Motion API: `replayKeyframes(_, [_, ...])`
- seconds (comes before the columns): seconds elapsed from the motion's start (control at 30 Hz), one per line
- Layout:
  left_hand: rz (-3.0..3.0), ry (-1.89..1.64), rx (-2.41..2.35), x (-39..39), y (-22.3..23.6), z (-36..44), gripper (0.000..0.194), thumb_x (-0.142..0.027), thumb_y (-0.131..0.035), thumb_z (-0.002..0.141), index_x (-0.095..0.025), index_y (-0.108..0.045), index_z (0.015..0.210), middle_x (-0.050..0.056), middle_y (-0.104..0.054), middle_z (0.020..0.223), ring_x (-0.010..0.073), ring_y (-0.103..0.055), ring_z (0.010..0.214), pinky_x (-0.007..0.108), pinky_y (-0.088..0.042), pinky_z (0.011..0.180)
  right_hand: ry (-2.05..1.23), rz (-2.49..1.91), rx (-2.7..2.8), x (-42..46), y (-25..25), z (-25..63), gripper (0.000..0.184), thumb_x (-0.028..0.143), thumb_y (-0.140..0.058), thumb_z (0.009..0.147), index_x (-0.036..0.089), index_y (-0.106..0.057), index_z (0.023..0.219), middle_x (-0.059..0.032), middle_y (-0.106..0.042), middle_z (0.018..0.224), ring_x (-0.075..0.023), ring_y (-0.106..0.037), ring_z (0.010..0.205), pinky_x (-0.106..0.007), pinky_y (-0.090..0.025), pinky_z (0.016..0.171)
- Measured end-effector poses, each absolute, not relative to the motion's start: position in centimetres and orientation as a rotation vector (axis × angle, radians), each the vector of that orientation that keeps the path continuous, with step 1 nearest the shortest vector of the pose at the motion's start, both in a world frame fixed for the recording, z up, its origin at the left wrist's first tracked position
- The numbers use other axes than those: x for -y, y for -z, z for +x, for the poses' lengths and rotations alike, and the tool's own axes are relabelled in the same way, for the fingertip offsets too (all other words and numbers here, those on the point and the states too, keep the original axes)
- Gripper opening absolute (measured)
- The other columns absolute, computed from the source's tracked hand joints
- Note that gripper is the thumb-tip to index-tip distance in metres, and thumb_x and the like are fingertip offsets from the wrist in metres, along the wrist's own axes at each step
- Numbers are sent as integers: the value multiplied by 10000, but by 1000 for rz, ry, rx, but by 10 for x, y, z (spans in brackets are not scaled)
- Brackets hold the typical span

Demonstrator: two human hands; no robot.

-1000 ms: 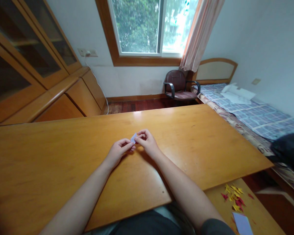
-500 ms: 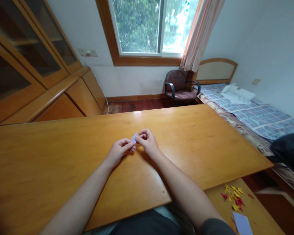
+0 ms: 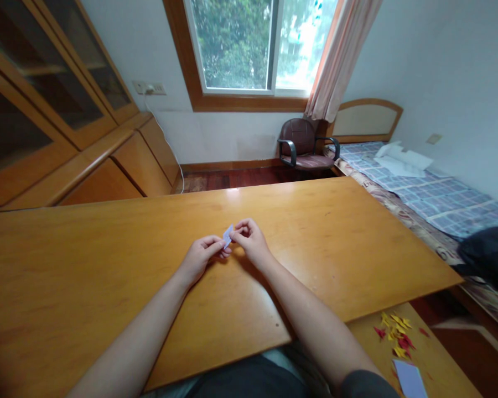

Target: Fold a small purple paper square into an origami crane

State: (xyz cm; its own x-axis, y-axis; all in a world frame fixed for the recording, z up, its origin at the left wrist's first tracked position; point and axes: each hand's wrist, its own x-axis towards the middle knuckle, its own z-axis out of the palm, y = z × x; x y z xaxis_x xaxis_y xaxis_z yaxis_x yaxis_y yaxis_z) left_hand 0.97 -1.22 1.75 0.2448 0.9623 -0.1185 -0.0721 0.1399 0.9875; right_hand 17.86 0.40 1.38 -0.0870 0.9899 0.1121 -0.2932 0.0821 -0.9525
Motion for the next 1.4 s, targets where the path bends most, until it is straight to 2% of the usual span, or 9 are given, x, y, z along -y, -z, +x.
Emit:
replayKeyframes(0.23, [1120, -958, -984, 11, -14, 8, 413, -544, -715, 744, -134, -710, 796, 86, -738, 743, 175, -666, 641, 270, -525, 618, -1324, -878, 1117, -6, -9, 179, 327, 392, -815, 694, 224, -572, 834, 32, -646, 702, -151, -603, 655, -304, -484, 679])
replayKeyframes(0.47, [1123, -952, -1006, 13, -16, 10, 329, -449, -803, 705, -148, -670, 727, 46, -718, 713, 135, -627, 610, 247, -499, 618, -1341, -872, 1094, -4, -13, 177, 334, 386, -826, 678, 223, -579, 831, 32, -646, 698, -151, -607, 664, -308, -497, 693])
replayKeyframes(0.67, [1140, -991, -1023, 11, -13, 10, 320, -434, -813, 692, -157, -654, 720, 37, -715, 711, 144, -632, 632, 265, -504, 658, -1352, -857, 1061, -4, -12, 176, 338, 405, -822, 692, 234, -599, 879, 23, -674, 736, -163, -632, 700, -326, -523, 727])
replayKeyframes(0.87, [1177, -1031, -1039, 10, -14, 10, 330, -444, -806, 680, -161, -636, 679, 26, -703, 691, 151, -625, 655, 271, -491, 699, -1468, -778, 1101, -6, -7, 173, 427, 356, -851, 660, 233, -599, 982, 13, -707, 788, -165, -651, 716, -322, -538, 725])
replayKeyframes(1.2, [1200, -1033, -1021, 10, -15, 11, 288, -395, -794, 699, -165, -624, 673, 17, -686, 682, 142, -600, 653, 250, -458, 674, -1393, -830, 1125, -2, -11, 172, 347, 335, -828, 684, 217, -600, 917, 31, -677, 700, -153, -631, 652, -307, -506, 697])
replayKeyframes(1.4, [1173, -1017, -1020, 11, -19, 11, 308, -440, -778, 715, -160, -651, 697, 26, -683, 683, 146, -596, 637, 258, -466, 649, -1423, -839, 1104, -4, -9, 173, 339, 333, -828, 689, 216, -608, 919, 32, -671, 691, -155, -623, 658, -310, -487, 713])
